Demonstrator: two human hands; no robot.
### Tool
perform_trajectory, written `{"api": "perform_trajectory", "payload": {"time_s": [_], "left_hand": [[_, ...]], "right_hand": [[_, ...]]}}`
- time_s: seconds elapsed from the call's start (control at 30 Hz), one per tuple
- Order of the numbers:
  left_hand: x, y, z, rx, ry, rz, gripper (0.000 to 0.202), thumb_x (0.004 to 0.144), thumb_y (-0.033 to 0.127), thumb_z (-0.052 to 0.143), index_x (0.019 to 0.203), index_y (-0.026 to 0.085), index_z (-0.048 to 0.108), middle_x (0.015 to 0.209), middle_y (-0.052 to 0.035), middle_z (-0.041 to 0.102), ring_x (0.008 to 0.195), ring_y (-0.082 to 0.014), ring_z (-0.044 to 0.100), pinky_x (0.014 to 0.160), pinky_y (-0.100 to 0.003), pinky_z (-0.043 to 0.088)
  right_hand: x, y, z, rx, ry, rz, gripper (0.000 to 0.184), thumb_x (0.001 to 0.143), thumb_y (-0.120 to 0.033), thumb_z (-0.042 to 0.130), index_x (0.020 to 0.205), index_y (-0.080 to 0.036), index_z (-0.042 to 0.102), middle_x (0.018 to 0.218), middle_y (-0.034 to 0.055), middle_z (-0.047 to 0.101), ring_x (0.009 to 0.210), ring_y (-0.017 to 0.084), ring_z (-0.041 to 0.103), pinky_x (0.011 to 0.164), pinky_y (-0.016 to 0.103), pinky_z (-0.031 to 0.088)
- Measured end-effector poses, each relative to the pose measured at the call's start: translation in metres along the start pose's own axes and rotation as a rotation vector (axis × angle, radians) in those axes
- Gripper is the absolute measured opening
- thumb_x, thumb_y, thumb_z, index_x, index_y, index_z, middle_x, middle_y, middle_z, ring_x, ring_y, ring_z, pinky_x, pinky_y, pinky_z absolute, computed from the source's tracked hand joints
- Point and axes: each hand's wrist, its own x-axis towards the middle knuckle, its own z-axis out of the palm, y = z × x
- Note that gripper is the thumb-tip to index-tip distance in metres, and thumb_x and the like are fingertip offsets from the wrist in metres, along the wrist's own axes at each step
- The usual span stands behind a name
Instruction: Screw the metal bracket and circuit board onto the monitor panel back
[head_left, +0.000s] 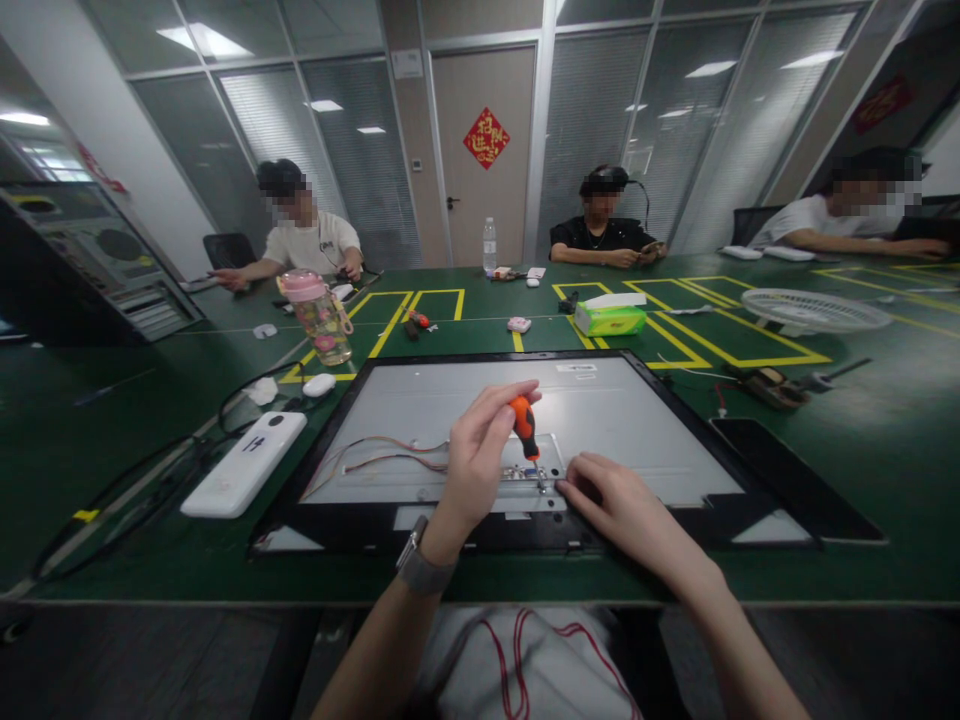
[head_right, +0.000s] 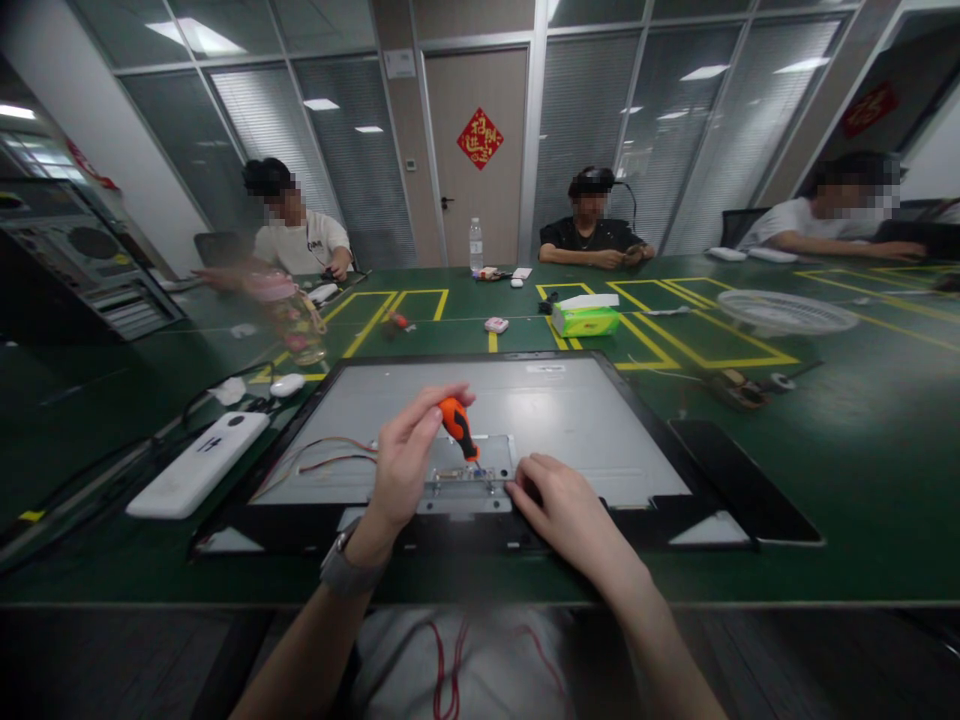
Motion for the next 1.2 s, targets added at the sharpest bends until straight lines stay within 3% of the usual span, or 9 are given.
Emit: {"api": "perform_trajectory", "payload": {"time_s": [0.2,0.4,0.5,0.6,0.67,0.87,1.1,1.2], "left_hand": [[-0.0008,-0.002,0.0001,0.057,0.036,0.043,0.018,0.091,0.026,0.061,0.101,0.023,0.075,0.091,-0.0048,0.062,0.09,-0.0173,0.059,0.083,-0.03,0.048],[-0.0005,-0.0039,-0.0001,-0.066,-0.033,-0.015,0.034,0.097,0.022,0.045,0.124,0.024,0.066,0.118,-0.0081,0.066,0.107,-0.02,0.062,0.091,-0.032,0.048],[-0.0003,-0.0048,0.0007,-0.022,-0.007,-0.019,0.032,0.096,0.023,0.049,0.122,0.022,0.068,0.105,-0.0076,0.068,0.096,-0.0181,0.063,0.085,-0.03,0.05],[-0.0005,-0.006,0.0017,0.063,0.029,0.029,0.021,0.09,0.024,0.062,0.108,0.021,0.073,0.093,-0.0051,0.06,0.087,-0.016,0.059,0.081,-0.028,0.049],[-0.0007,-0.0056,0.0022,0.092,0.053,0.057,0.019,0.088,0.024,0.065,0.104,0.022,0.074,0.091,-0.0043,0.056,0.087,-0.0155,0.057,0.082,-0.028,0.049],[-0.0002,0.0006,0.0026,0.086,0.067,0.042,0.026,0.097,0.023,0.05,0.108,0.021,0.072,0.087,-0.0033,0.056,0.077,-0.013,0.056,0.07,-0.025,0.049],[0.0009,-0.0063,0.003,0.12,0.173,0.082,0.007,0.084,0.019,0.069,0.088,0.021,0.074,0.085,-0.0009,0.053,0.079,-0.0123,0.055,0.074,-0.024,0.047],[0.0004,-0.0085,0.0034,0.113,0.164,0.069,0.012,0.083,0.019,0.071,0.094,0.022,0.074,0.085,-0.0008,0.054,0.08,-0.0125,0.056,0.076,-0.025,0.047]], "right_hand": [[-0.0006,-0.0007,0.0001,-0.007,0.005,-0.002,0.019,0.096,-0.026,0.049,0.078,-0.023,0.053,0.077,0.0031,0.061,0.072,0.021,0.06,0.067,0.031,0.045],[-0.0005,0.0002,0.0001,0.011,0.002,-0.001,0.018,0.096,-0.025,0.049,0.079,-0.023,0.053,0.078,0.003,0.061,0.073,0.021,0.06,0.069,0.031,0.045],[-0.0002,0.002,0.0011,-0.004,0.0,-0.002,0.018,0.096,-0.026,0.049,0.079,-0.022,0.053,0.078,0.0029,0.061,0.073,0.021,0.06,0.069,0.031,0.045],[-0.0003,0.0025,0.0016,-0.013,0.006,-0.004,0.018,0.096,-0.026,0.049,0.079,-0.022,0.053,0.078,0.003,0.061,0.073,0.021,0.06,0.067,0.031,0.044],[-0.0004,0.0022,0.0019,-0.016,0.015,-0.006,0.018,0.096,-0.026,0.049,0.078,-0.022,0.053,0.077,0.0028,0.061,0.072,0.021,0.06,0.067,0.03,0.044],[-0.0002,0.0022,0.0025,-0.004,0.017,-0.007,0.018,0.096,-0.027,0.049,0.079,-0.023,0.054,0.078,0.0029,0.061,0.072,0.021,0.061,0.067,0.03,0.045],[-0.0008,0.0028,0.0019,-0.004,0.008,-0.007,0.018,0.096,-0.028,0.049,0.079,-0.023,0.054,0.079,0.0033,0.061,0.074,0.021,0.061,0.068,0.031,0.045],[-0.0006,0.0031,0.0021,-0.001,0.012,-0.005,0.019,0.096,-0.028,0.049,0.079,-0.023,0.053,0.078,0.003,0.061,0.073,0.021,0.061,0.068,0.031,0.045]]}}
